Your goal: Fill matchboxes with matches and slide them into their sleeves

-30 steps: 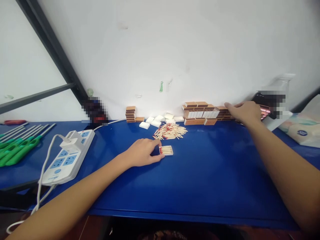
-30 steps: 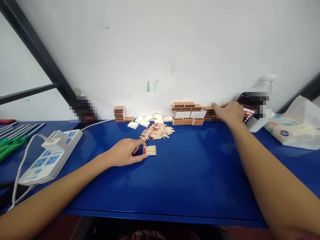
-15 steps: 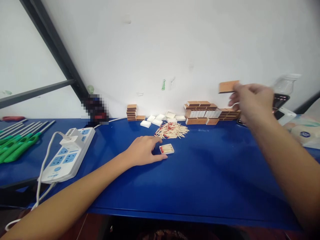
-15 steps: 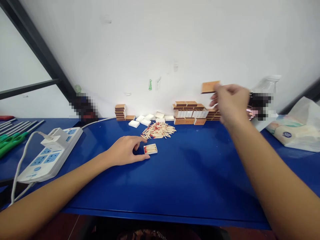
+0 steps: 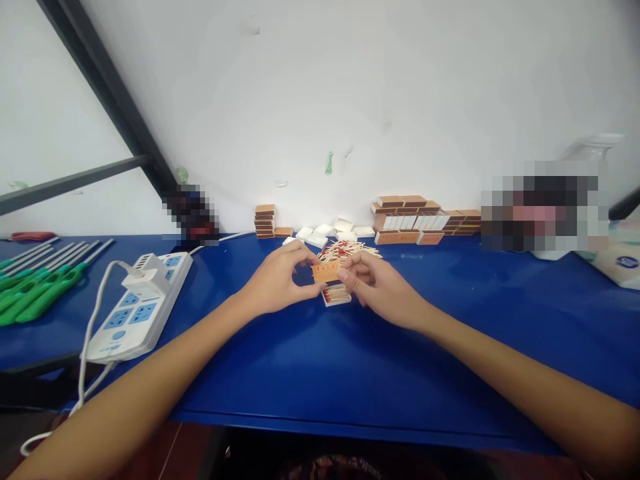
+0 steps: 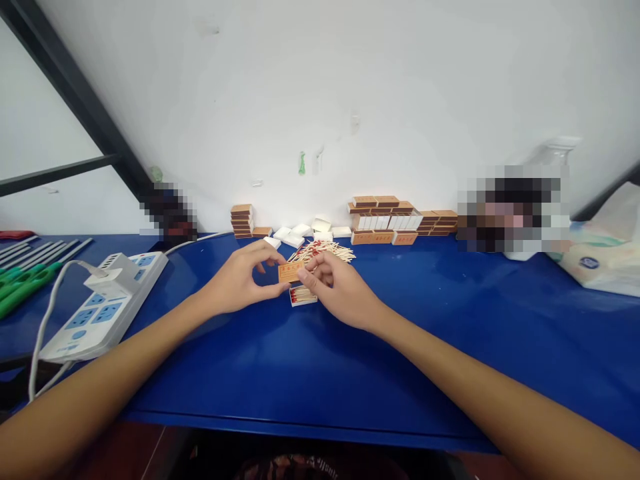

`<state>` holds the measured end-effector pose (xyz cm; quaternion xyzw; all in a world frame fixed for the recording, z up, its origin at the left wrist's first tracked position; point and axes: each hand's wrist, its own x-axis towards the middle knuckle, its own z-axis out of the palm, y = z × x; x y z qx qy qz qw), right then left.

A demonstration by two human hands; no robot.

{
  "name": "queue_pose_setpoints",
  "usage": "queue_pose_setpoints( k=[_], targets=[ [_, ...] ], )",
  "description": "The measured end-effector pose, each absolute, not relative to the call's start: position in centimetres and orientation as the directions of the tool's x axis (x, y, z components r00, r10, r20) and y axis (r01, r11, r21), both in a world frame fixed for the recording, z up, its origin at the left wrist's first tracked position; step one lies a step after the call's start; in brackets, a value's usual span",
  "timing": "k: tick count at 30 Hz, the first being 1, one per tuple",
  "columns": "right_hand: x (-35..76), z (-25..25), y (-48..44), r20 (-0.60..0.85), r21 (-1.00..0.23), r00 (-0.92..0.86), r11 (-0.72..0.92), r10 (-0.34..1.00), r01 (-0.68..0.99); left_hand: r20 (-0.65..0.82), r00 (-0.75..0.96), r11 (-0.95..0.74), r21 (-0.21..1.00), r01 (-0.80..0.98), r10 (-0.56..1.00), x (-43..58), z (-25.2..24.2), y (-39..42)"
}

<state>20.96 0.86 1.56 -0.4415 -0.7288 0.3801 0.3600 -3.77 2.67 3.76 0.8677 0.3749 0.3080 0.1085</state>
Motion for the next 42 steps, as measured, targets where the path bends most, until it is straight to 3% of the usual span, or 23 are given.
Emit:
queue_pose_setpoints(
  k=[3, 6, 14, 33, 42],
  targets=[
    [21.9, 1.5, 1.0, 0.299, -0.656, -0.484, 0.545, 0.823, 0.522, 0.427, 0.526, -0.676, 0.409, 0.613, 0.735, -4.7, 4.1, 3.4],
    [22.8, 1.3, 1.7, 0.232, -0.563, -0.638, 0.636, 0.734, 0.528, 0.290, 0.570, -0.637, 0.420, 0.646, 0.769, -5.6, 4.5, 4.1],
    [24.3, 1.6, 3.8, 0.154, -0.645, -0.622, 0.555, 0.768, 0.525, 0.124, 0.617, -0.563, 0.576, 0.593, 0.777, -6.5, 4.0, 5.3],
    [24.2, 2.3, 3.4, 0.200, -0.646, -0.642, 0.592, 0.740, 0.482, 0.101, 0.672, -0.549, 0.672, 0.498, 0.734, -6.2, 4.4, 5.2],
    [23.7, 2.0, 2.9, 0.249, -0.700, -0.514, 0.519, 0.821, 0.490, 0.121, 0.648, -0.516, 0.720, 0.465, 0.752, -6.3, 4.2, 5.3]
  ],
)
